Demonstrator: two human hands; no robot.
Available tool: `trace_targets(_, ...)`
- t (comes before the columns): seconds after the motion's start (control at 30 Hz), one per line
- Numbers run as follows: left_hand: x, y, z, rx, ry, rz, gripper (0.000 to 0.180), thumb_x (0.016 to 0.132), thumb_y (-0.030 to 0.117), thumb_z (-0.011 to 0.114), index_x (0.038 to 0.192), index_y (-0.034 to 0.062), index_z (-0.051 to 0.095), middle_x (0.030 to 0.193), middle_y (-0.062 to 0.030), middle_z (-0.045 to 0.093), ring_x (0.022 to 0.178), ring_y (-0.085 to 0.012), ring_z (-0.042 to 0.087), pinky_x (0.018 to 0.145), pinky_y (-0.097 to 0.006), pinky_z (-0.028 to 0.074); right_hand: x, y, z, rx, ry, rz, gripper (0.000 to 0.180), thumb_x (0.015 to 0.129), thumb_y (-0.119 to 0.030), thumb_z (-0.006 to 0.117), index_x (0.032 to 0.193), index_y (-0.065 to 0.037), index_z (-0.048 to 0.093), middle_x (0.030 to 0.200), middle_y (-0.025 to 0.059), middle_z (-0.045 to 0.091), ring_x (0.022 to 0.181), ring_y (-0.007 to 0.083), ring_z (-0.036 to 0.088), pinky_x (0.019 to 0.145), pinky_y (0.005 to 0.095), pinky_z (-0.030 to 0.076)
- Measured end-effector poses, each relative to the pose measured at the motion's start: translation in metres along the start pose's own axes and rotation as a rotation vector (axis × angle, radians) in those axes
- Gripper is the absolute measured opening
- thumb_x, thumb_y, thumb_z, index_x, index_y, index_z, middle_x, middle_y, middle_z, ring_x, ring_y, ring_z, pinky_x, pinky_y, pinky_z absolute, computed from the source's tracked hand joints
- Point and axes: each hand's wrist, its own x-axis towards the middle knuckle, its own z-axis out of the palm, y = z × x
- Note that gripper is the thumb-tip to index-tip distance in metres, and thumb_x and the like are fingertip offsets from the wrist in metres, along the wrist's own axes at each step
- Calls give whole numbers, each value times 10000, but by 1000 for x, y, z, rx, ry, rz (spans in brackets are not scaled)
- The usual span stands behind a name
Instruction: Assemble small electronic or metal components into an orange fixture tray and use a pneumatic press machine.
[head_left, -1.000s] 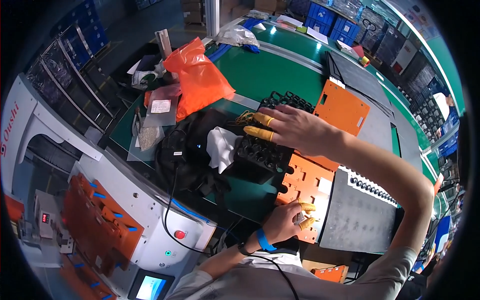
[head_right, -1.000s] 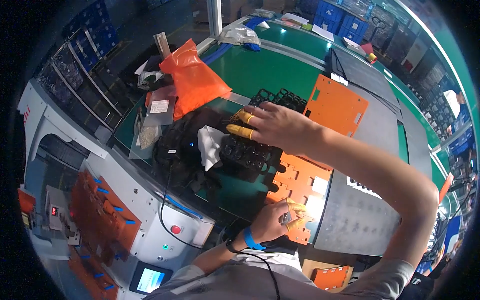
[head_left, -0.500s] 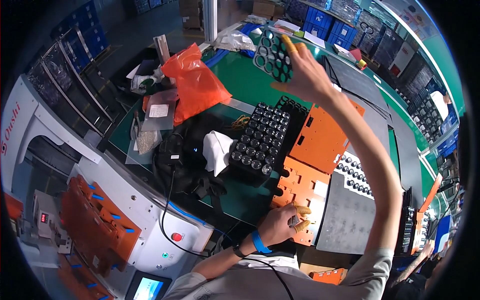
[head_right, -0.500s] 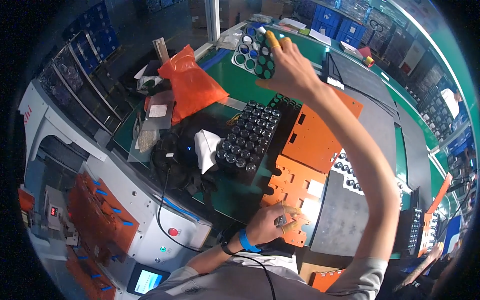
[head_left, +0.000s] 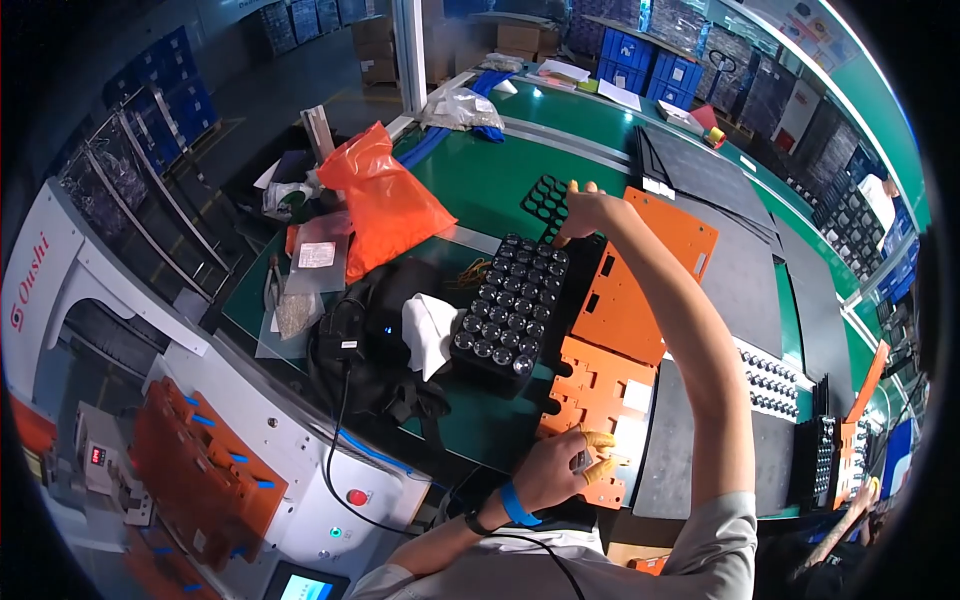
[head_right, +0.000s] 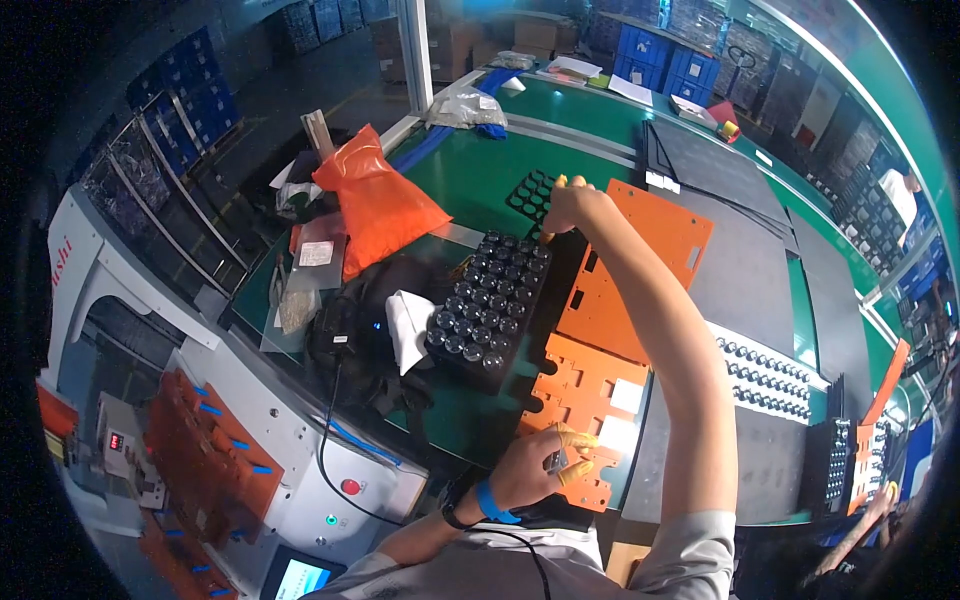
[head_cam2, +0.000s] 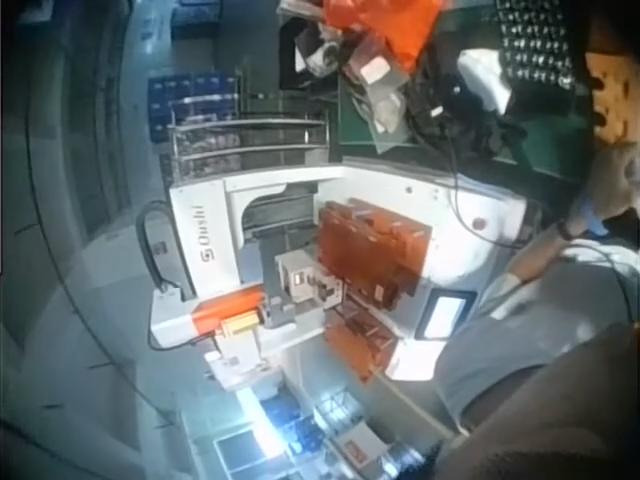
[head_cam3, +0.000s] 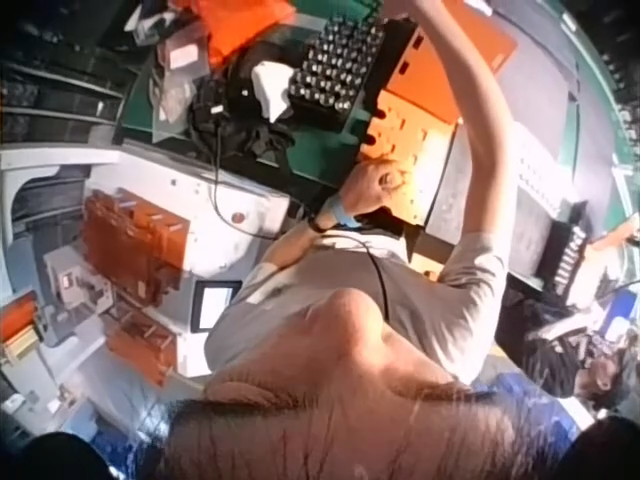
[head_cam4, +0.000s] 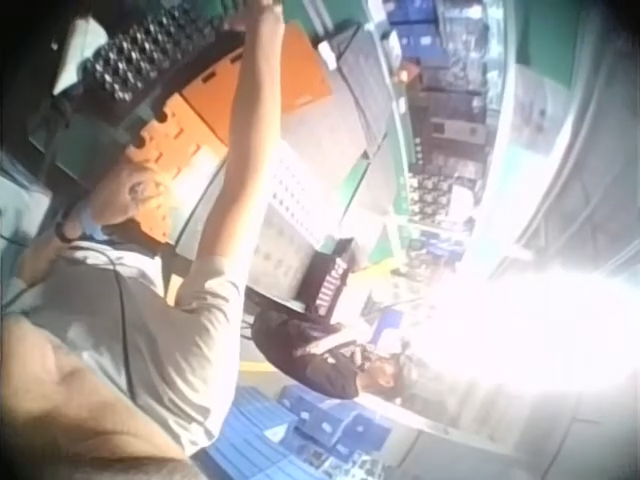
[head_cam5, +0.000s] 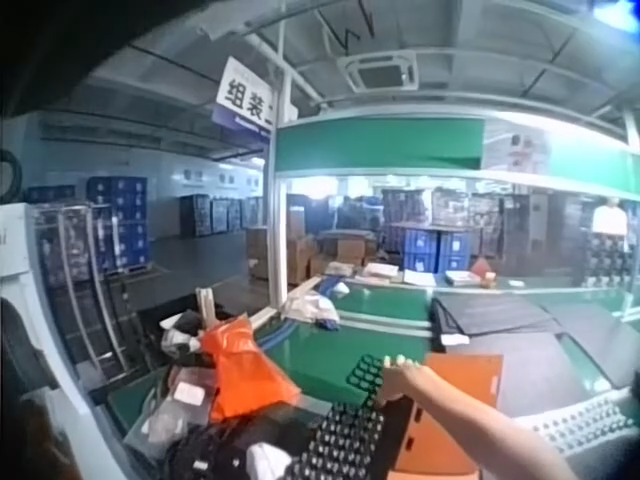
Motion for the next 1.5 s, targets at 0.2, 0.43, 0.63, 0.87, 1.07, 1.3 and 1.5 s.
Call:
trace_targets(0.2,-1,-10,6,12,19,52,312,910,255,756,1165,82,707,1071,-124,727,902,-299,700,796,-362,555,-17,-6,-22,-200,-314,-26,1040,825,-608,742,1598,-68,303,1569,154,447,1359,327,533,979,451,551)
trace_targets(0.43,-1,-8,7,34,25,83,334,913,266,756,1193,93,697,1103,-132,720,980,-317,700,856,-378,562,-1,-3,-17,-249,-399,-97,762,816,-629,769,1387,-143,640,1458,83,593,1265,323,614,966,457,551)
trace_targets(0.63,0,-4,5,52,25,92,348,922,291,747,1195,82,696,1109,-132,718,976,-315,699,857,-378,562,5,-5,-13,-414,-611,-130,845,701,-629,873,1376,-169,656,1475,86,585,1225,329,642,979,445,541)
trace_targets(0.87,-2,-8,4,69,-19,52,375,935,317,737,1224,83,690,1154,-122,717,1032,-297,697,906,-386,557,-3,-15,-2,-418,-654,-126,876,656,-597,919,1383,-189,649,1464,75,595,1239,330,632,1000,471,522)
trace_targets(1.07,-1,-7,6,30,-20,54,346,935,284,743,1207,76,692,1145,-118,719,1045,-290,697,913,-383,553,-16,-19,-3,-519,-610,-47,721,821,-523,814,1440,-224,598,1556,55,503,1368,357,519,1173,587,279)
trace_targets(1.3,0,-8,7,-101,102,75,199,909,206,761,960,39,665,926,-109,684,852,-274,687,765,-346,534,-75,-26,-10,-532,-67,-85,690,867,-283,723,1435,49,515,1380,181,611,1349,336,522,1262,560,68)
trace_targets(1.5,-5,-8,4,-138,356,80,227,952,215,718,898,8,643,829,-109,622,671,-217,581,609,-330,447,-158,-35,6,-427,603,-268,526,804,-201,699,1268,38,627,1119,155,656,1162,328,595,1220,562,232)
